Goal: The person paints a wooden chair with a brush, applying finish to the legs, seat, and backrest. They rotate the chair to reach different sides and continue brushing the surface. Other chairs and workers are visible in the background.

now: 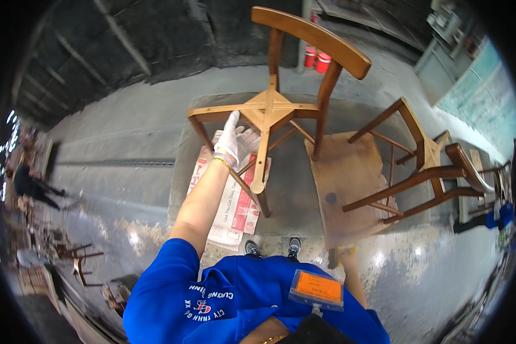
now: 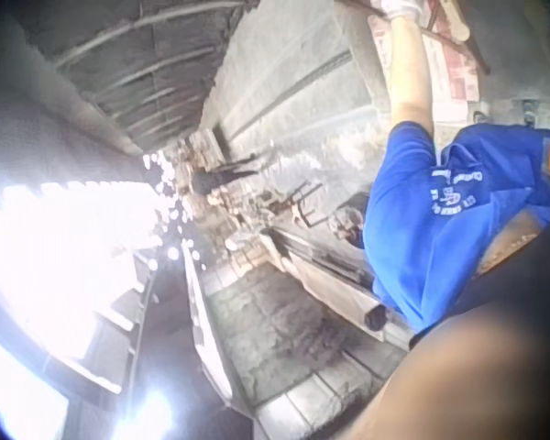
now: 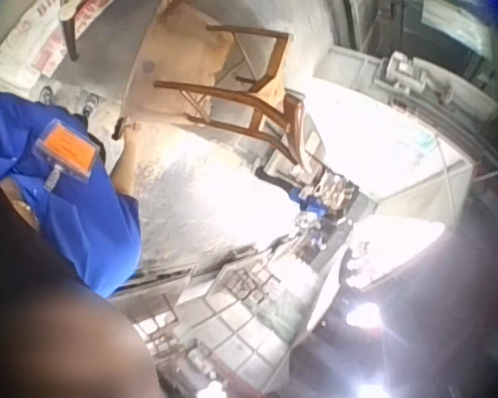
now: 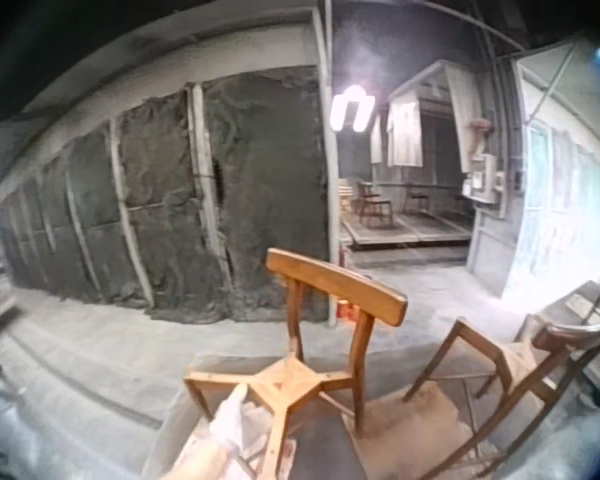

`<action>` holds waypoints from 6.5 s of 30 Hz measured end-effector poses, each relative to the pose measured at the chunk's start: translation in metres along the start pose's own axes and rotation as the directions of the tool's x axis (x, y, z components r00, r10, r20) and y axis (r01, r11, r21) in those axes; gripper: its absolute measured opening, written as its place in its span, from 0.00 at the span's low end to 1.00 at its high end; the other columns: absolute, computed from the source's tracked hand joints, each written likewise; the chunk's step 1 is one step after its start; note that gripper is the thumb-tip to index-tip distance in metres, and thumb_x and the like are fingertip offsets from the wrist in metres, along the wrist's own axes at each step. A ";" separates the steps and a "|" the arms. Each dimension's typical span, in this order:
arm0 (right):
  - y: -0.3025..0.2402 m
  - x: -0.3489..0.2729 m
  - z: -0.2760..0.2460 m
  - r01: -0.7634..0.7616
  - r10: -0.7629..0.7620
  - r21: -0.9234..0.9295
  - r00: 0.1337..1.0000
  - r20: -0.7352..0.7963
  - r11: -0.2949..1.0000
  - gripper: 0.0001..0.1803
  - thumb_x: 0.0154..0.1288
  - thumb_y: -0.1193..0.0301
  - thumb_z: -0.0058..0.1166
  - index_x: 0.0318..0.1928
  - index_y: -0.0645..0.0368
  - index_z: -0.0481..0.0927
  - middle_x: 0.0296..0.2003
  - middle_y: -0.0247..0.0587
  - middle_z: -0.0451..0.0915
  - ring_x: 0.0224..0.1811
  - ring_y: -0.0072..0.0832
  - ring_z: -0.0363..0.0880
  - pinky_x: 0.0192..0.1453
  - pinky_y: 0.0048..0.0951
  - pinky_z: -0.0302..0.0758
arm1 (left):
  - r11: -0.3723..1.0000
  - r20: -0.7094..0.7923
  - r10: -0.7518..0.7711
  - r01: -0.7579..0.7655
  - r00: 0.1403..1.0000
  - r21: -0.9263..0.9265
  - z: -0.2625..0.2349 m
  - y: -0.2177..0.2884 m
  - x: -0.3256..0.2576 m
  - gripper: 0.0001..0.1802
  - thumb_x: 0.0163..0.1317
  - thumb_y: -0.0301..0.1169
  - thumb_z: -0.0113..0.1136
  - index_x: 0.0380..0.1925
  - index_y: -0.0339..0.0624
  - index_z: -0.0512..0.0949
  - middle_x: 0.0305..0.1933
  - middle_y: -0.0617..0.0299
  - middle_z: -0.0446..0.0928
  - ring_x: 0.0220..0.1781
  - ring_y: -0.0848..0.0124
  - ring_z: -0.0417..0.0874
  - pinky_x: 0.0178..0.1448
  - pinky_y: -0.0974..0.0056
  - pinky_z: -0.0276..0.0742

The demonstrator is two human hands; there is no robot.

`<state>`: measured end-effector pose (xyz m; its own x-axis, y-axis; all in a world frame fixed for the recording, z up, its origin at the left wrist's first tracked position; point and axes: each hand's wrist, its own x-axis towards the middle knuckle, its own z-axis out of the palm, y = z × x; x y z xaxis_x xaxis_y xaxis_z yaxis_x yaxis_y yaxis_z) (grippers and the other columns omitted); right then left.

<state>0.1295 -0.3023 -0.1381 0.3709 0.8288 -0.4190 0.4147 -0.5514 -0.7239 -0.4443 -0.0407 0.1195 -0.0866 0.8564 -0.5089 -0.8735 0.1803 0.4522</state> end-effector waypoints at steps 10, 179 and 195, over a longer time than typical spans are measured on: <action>0.187 -0.211 0.027 -0.392 0.390 -0.180 0.920 -0.051 0.902 0.07 0.53 0.77 0.67 0.33 0.58 0.82 0.31 0.36 0.85 0.34 0.24 0.83 0.44 0.33 0.81 | 0.986 -0.067 0.148 -0.153 0.987 -0.071 0.028 0.000 0.098 0.48 0.59 0.66 0.67 0.68 0.41 0.72 0.68 0.55 0.77 0.65 0.56 0.79 0.74 0.50 0.71; -0.346 -0.159 0.325 0.630 -0.655 0.385 0.751 -0.082 0.674 0.08 0.58 0.87 0.61 0.31 0.59 0.85 0.52 0.44 0.87 0.55 0.29 0.83 0.61 0.29 0.77 | 0.301 0.431 0.751 -0.840 0.501 0.453 -0.030 0.170 -0.012 0.11 0.71 0.34 0.65 0.29 0.43 0.80 0.20 0.71 0.69 0.22 0.82 0.64 0.25 0.67 0.59; -0.436 -0.120 0.228 0.677 -0.730 0.591 0.651 -0.205 0.438 0.07 0.62 0.80 0.66 0.33 0.52 0.83 0.34 0.27 0.82 0.38 0.18 0.80 0.43 0.25 0.78 | 0.089 0.352 0.836 -0.736 0.422 0.671 -0.035 0.167 0.012 0.13 0.62 0.41 0.73 0.33 0.43 0.86 0.27 0.68 0.80 0.31 0.78 0.75 0.38 0.68 0.74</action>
<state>-0.2854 -0.1399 0.1026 0.1093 0.9232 0.3684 -0.0581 0.3759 -0.9248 -0.6082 -0.0175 0.1632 -0.5980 0.6821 0.4208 0.3070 -0.2901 0.9064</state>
